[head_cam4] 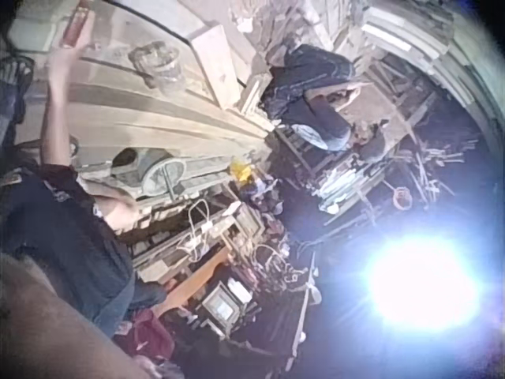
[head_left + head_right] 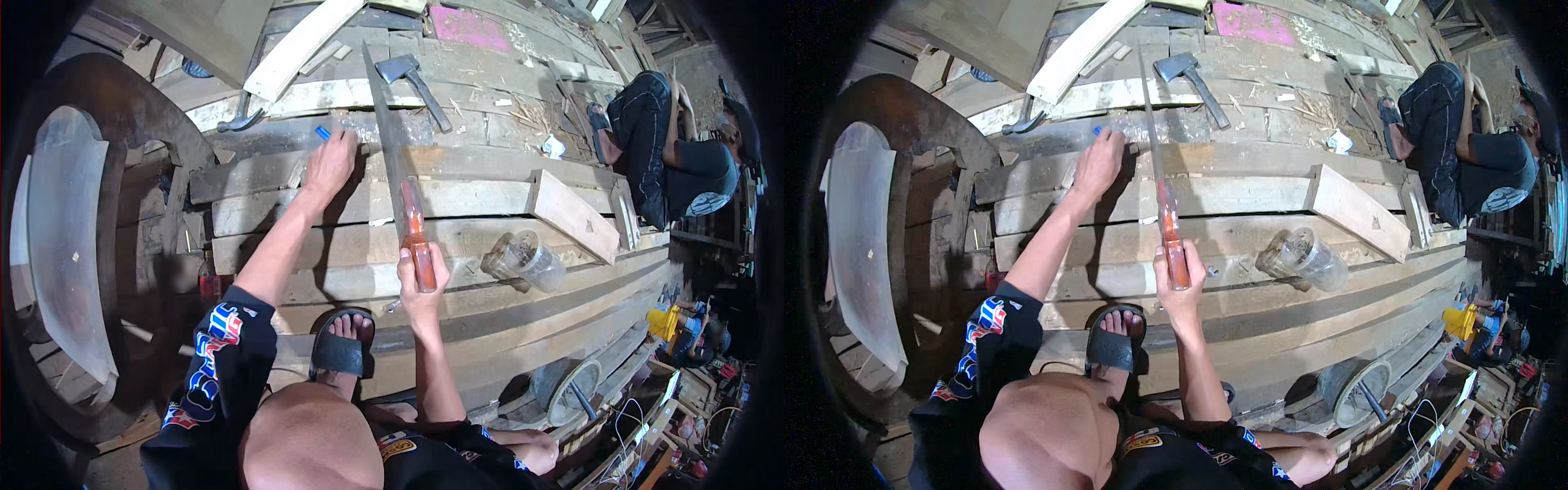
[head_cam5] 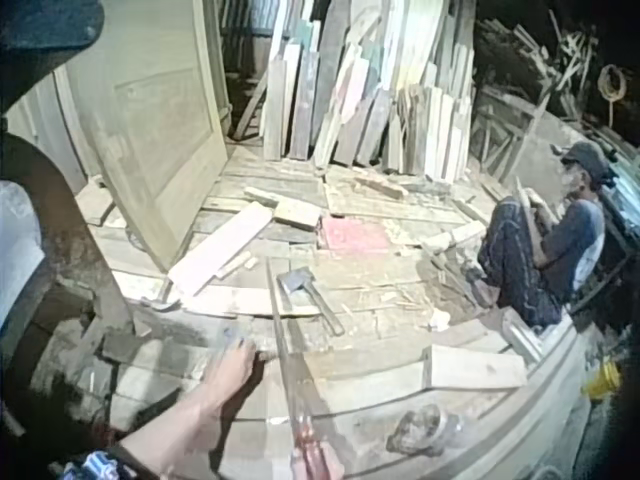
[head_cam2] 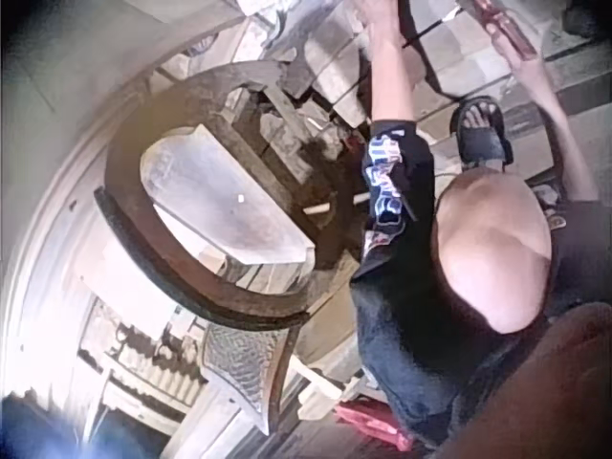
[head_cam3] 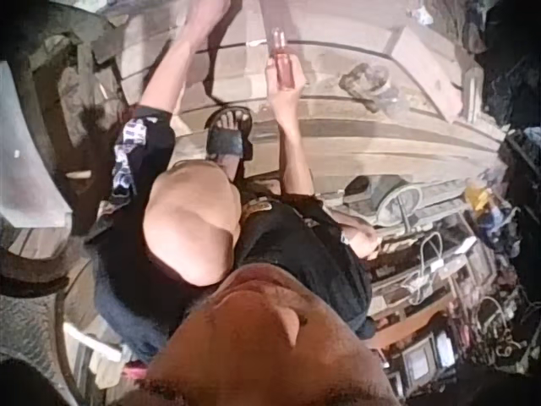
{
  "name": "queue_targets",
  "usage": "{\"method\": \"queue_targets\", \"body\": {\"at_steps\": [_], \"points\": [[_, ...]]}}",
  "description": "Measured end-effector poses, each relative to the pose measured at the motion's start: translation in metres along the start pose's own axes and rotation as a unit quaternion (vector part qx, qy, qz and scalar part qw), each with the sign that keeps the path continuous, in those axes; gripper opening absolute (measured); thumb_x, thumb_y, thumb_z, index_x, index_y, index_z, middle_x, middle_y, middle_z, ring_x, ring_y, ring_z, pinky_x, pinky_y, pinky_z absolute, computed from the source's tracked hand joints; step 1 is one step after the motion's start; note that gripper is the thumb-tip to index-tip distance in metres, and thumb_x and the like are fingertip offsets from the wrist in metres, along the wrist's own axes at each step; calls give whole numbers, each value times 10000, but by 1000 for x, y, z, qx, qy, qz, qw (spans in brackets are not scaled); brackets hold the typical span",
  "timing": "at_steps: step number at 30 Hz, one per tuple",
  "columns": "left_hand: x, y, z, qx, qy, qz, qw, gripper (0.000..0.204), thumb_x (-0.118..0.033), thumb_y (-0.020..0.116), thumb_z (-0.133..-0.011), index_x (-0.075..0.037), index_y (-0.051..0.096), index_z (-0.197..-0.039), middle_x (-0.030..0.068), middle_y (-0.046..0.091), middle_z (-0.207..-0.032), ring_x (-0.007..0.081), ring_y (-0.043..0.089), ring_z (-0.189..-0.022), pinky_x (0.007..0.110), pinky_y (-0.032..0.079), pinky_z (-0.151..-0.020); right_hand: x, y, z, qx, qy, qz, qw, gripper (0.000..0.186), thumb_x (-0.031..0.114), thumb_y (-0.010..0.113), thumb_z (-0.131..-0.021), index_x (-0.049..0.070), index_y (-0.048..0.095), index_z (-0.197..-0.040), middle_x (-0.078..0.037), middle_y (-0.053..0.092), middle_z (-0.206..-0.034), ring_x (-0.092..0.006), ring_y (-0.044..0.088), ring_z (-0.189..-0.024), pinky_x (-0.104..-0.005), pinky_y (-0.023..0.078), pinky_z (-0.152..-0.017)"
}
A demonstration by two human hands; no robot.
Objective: Manually sawing and sanding wood pieces in a workshop.
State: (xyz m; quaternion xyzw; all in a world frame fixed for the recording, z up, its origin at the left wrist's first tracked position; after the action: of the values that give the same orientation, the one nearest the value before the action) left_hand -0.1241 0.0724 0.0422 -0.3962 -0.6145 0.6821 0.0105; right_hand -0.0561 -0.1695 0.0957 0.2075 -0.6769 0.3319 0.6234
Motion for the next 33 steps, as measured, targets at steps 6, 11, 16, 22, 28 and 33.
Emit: {"method": "queue_targets", "body": {"at_steps": [6,11,16,22,28,33], "points": [[3,19,-9,-104,100,-101,984,141,-153,507,-891,-27,567,-870,137,558,-895,303,511,-894,420,406,-795,-12,-1,2,-11,26,-17,999,128,73,614,-846,18,504,-811,-30,439,-611,-95,401,-558,-275,366,-504],[3,22,-13,-86,80,-74,990,174,-175,503,-896,-16,570,-876,152,564,-891,322,523,-911,445,420,-806,-21,5,5,-5,53,-45,998,124,78,608,-847,16,505,-819,-49,463,-652,-111,428,-592,-290,400,-547],[8,20,-18,-105,68,-51,991,233,-211,533,-900,-4,592,-811,175,600,-840,344,567,-876,447,452,-792,-16,13,2,12,-18,-5,1000,115,42,579,-858,25,475,-812,-3,461,-612,-61,436,-496,-234,349,-435],[0,13,-23,-139,76,-23,987,334,-249,553,-906,3,608,-694,181,614,-770,355,601,-773,446,489,-714,-2,8,-4,13,-34,41,998,123,68,583,-829,21,480,-780,-37,480,-578,-105,464,-506,-283,391,-472],[4,11,-29,-221,88,-31,971,398,-256,584,-894,16,588,-603,182,580,-681,361,583,-640,454,475,-579,4,4,-1,35,-52,33,997,123,62,582,-824,22,479,-768,-33,487,-578,-100,469,-502,-267,390,-473],[2,8,-25,-173,41,-53,983,399,-264,579,-898,9,603,-609,191,592,-612,362,607,-567,461,479,-489,-8,4,5,39,-16,8,999,135,49,607,-802,26,483,-752,-62,461,-562,-141,451,-474,-302,394,-476]]}}
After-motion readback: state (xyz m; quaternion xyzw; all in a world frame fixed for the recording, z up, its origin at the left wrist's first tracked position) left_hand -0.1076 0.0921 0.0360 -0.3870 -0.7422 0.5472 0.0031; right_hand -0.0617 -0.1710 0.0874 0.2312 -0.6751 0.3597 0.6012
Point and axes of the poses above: each hand's wrist, its own z-axis away from the middle knuckle, its own y-axis out of the palm, x = y × z, the point moved 5 cm from there along -z, towards the middle knuckle
